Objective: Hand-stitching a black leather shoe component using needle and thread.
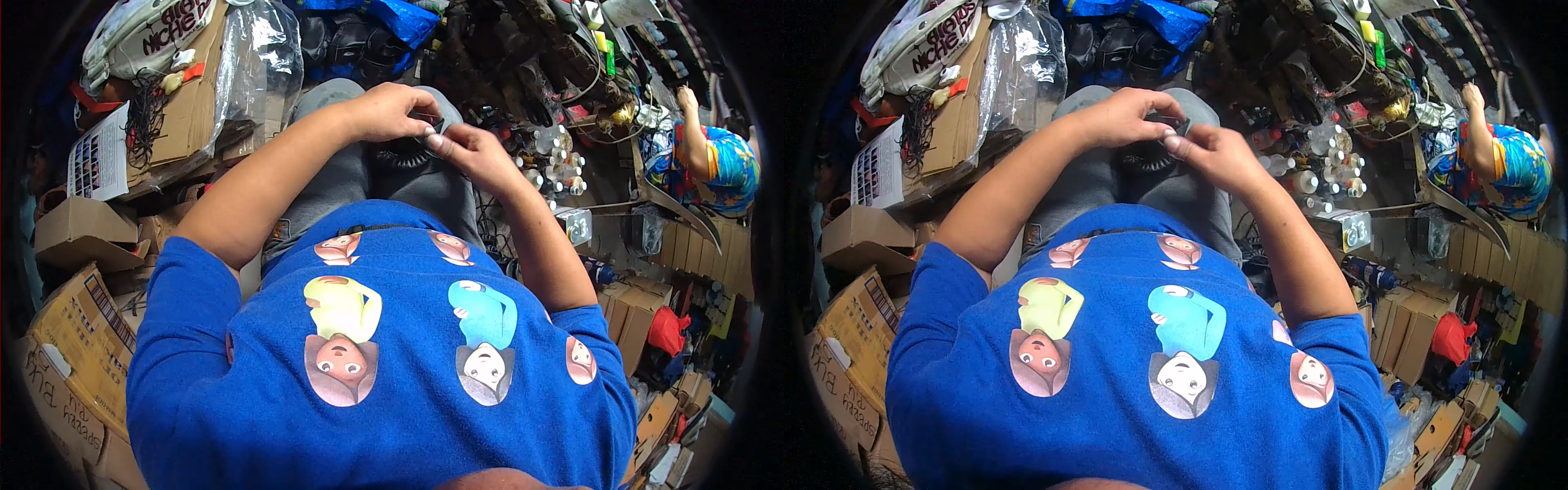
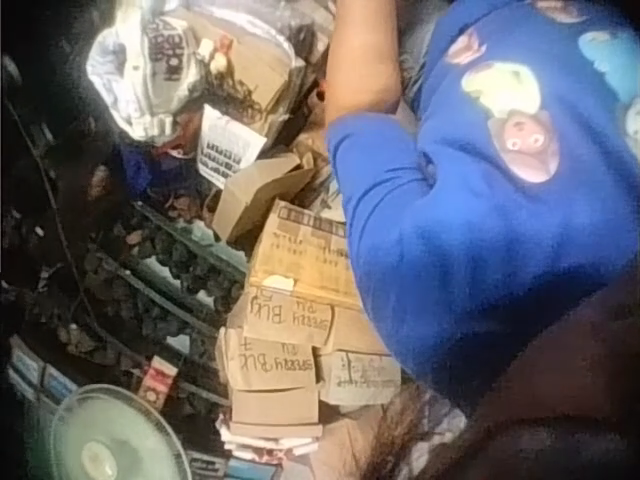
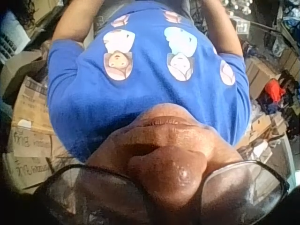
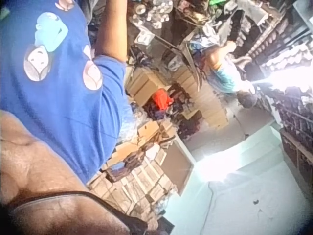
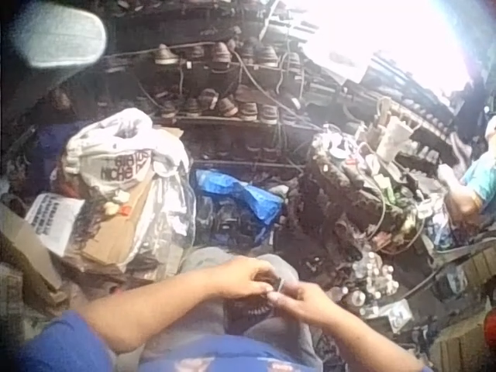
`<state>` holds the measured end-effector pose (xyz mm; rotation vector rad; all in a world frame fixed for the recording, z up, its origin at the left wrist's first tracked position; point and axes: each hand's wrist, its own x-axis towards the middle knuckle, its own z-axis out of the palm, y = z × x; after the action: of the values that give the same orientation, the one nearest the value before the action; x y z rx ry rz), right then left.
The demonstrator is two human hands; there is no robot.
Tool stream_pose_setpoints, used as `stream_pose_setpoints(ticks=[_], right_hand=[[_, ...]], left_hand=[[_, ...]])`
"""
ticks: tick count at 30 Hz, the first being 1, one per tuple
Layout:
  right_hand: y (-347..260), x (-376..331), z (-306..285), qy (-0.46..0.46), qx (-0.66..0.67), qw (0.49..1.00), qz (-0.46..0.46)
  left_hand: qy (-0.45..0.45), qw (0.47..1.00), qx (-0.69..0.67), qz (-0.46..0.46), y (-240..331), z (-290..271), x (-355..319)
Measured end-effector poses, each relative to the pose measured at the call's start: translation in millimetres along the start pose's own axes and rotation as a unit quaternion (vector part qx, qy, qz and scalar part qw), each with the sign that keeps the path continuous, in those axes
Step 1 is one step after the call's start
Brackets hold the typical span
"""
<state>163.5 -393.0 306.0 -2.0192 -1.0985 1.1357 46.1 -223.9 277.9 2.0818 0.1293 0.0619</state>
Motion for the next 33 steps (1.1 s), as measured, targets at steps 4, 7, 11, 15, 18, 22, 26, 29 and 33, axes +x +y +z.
stream_pose_setpoints(ticks=[4, 7, 11, 15, 18, 22, 26, 29, 33], right_hand=[[7.8, -3.1, 4.2, -0.043, -0.022, 0.999, 0.003], [6.2, -12.5, 0.8, -0.036, -0.052, 0.997, -0.046], [8.1, -34.2, 1.2, -0.012, 0.04, 0.999, -0.013], [-2.1, -51.1, -13.5, 0.035, 0.173, 0.983, -0.056], [-1.7, -42.2, -11.3, 0.101, 0.004, 0.987, -0.125], [-3.4, -36.7, -4.1, 0.099, -0.119, 0.982, -0.107], [-4.6, -34.5, -2.5, 0.098, -0.15, 0.98, -0.089], [-6.6, -32.9, -2.1, 0.11, -0.177, 0.973, -0.096], [-8.9, -32.1, -0.4, 0.11, -0.199, 0.97, -0.085]], left_hand=[[-0.081, 0.996, 0.047, 0.013, 0.2, -0.5, 19.6], [-0.139, 0.989, 0.015, -0.043, 5.8, -1.6, 25.3], [-0.142, 0.986, -0.06, -0.058, -0.4, 1.0, 27.1], [-0.157, 0.972, -0.151, -0.092, -6.0, -8.6, 23.2], [-0.184, 0.966, -0.164, -0.085, -8.9, -15.6, 22.9], [-0.218, 0.96, -0.149, -0.094, -4.4, -18.5, 21.8], [-0.23, 0.958, -0.146, -0.091, -3.5, -19.7, 20.3], [-0.231, 0.958, -0.139, -0.097, -1.4, -19.4, 18.9], [-0.236, 0.959, -0.134, -0.084, -6.0, -18.9, 19.8]])
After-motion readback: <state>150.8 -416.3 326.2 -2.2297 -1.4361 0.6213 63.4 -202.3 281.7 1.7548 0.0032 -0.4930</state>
